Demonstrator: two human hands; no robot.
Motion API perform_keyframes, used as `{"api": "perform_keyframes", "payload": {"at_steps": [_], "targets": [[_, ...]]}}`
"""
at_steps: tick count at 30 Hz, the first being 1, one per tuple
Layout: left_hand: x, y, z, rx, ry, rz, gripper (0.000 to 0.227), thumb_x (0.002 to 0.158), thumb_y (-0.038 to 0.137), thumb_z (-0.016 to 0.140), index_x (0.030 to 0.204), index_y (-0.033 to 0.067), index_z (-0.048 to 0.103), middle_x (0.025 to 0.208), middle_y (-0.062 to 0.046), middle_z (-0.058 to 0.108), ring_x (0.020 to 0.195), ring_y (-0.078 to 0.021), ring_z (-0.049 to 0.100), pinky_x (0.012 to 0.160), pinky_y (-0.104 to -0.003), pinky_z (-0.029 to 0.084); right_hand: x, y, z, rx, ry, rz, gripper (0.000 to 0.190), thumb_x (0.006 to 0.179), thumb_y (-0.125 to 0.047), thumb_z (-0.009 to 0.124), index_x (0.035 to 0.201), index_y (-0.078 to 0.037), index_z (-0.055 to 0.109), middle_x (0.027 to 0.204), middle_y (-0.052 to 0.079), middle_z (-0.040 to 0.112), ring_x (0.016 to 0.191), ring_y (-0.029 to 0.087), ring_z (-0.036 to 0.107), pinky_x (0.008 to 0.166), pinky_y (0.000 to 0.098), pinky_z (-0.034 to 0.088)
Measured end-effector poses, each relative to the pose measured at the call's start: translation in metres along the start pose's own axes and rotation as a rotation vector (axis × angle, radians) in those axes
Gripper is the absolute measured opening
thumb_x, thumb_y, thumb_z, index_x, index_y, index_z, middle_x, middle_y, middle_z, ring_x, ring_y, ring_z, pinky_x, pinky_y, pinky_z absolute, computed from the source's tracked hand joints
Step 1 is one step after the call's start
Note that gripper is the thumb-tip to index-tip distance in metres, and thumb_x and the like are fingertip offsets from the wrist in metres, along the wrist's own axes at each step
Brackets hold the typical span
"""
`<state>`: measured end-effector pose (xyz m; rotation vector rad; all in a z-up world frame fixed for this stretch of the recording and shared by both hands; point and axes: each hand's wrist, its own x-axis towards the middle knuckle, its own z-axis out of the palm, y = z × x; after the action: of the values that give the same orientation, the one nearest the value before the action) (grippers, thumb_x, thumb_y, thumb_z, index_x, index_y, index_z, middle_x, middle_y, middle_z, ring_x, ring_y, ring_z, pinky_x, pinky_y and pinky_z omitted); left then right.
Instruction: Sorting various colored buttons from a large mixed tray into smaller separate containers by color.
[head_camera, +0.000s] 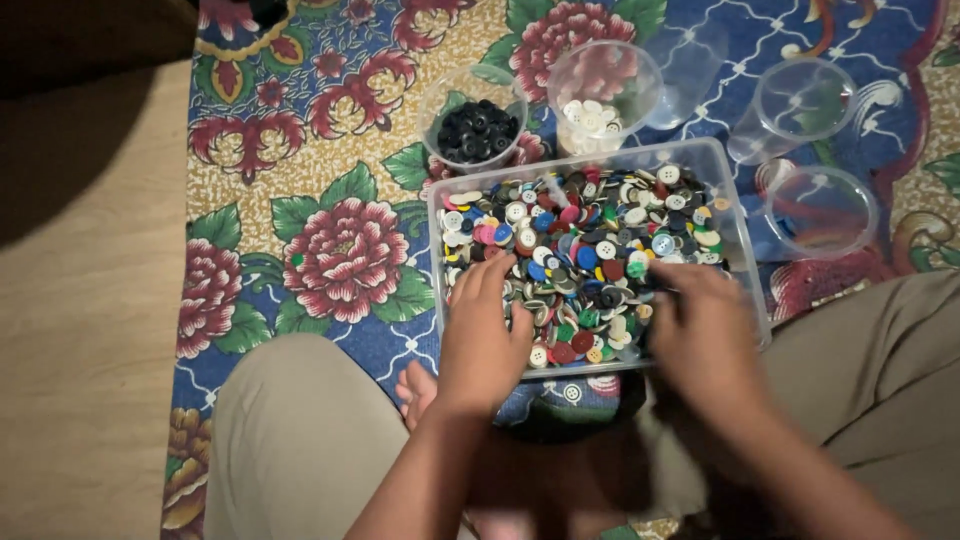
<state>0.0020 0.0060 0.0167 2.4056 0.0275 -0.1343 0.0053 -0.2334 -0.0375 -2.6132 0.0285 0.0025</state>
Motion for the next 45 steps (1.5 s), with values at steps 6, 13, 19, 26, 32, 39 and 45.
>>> {"api": "perform_keyframes", "payload": {"at_steps": [6, 13, 19, 26, 32, 39, 45], "targets": [[0.001, 0.0, 0.0, 0.012, -0.002, -0.008, 0.053, 0.092, 0.006, 0.053, 0.145, 0.0024, 0.052, 0.148, -0.021, 0.053, 0.142, -0.0435, 0.042, 0.116, -0.053, 0.035, 0.016, -0.006, -0.02, -0.004, 0.109, -0.019, 0.039, 0.092, -0.016, 0.071, 0.13, -0.025, 0.076, 0.112, 0.008, 0.071, 0.105, 0.033, 0.069, 0.093, 0.0447, 0.054], [-0.001, -0.017, 0.013, 0.029, 0.211, 0.169, 0.052, 0.08, 0.004, 0.061, 0.132, 0.0029, 0.057, 0.136, -0.015, 0.062, 0.129, -0.0345, 0.055, 0.109, -0.044, 0.044, 0.041, -0.02, -0.033, 0.026, -0.078, -0.007, 0.025, 0.083, -0.022, 0.085, 0.103, -0.007, 0.082, 0.102, 0.013, 0.075, 0.071, 0.025, 0.072, 0.065, 0.0375, 0.057], [-0.001, -0.016, 0.014, 0.02, 0.217, 0.171, 0.052, 0.08, 0.003, 0.062, 0.132, 0.0023, 0.057, 0.137, -0.016, 0.062, 0.128, -0.0347, 0.055, 0.108, -0.044, 0.043, 0.046, -0.017, -0.046, -0.117, -0.199, 0.057, 0.024, 0.081, -0.012, 0.074, 0.104, -0.013, 0.082, 0.094, 0.016, 0.07, 0.068, 0.034, 0.067, 0.071, 0.0457, 0.055], [-0.003, -0.012, 0.011, 0.006, 0.198, 0.132, 0.052, 0.081, 0.004, 0.06, 0.133, 0.0032, 0.058, 0.138, -0.014, 0.062, 0.131, -0.0336, 0.053, 0.108, -0.044, 0.044, 0.048, -0.033, -0.056, -0.003, -0.162, 0.253, 0.028, 0.1, -0.016, 0.065, 0.126, -0.014, 0.075, 0.084, 0.013, 0.076, 0.06, 0.029, 0.064, 0.061, 0.0434, 0.052], [-0.005, -0.014, 0.011, 0.008, 0.196, 0.138, 0.053, 0.081, 0.004, 0.06, 0.133, 0.0028, 0.057, 0.139, -0.014, 0.061, 0.132, -0.0334, 0.053, 0.109, -0.043, 0.044, 0.043, -0.041, -0.056, 0.277, -0.102, 0.165, 0.028, 0.097, -0.013, 0.07, 0.125, -0.011, 0.073, 0.106, 0.007, 0.075, 0.082, 0.019, 0.069, 0.071, 0.034, 0.053], [-0.004, -0.016, 0.005, 0.013, 0.055, 0.077, 0.054, 0.09, 0.01, 0.053, 0.144, 0.0027, 0.054, 0.145, -0.022, 0.055, 0.14, -0.0439, 0.045, 0.117, -0.053, 0.035, 0.044, -0.067, -0.024, 0.162, -0.101, -0.008, 0.031, 0.083, -0.025, 0.085, 0.114, -0.025, 0.082, 0.097, 0.009, 0.074, 0.093, 0.037, 0.073, 0.084, 0.0464, 0.057], [-0.006, -0.016, 0.002, -0.009, 0.034, 0.055, 0.056, 0.09, 0.011, 0.052, 0.145, 0.0037, 0.054, 0.146, -0.021, 0.055, 0.141, -0.0424, 0.044, 0.117, -0.052, 0.035, 0.045, -0.052, -0.024, 0.198, -0.15, 0.237, 0.024, 0.086, -0.041, 0.082, 0.107, -0.028, 0.082, 0.101, 0.003, 0.073, 0.094, 0.03, 0.073, 0.082, 0.0404, 0.058]]}}
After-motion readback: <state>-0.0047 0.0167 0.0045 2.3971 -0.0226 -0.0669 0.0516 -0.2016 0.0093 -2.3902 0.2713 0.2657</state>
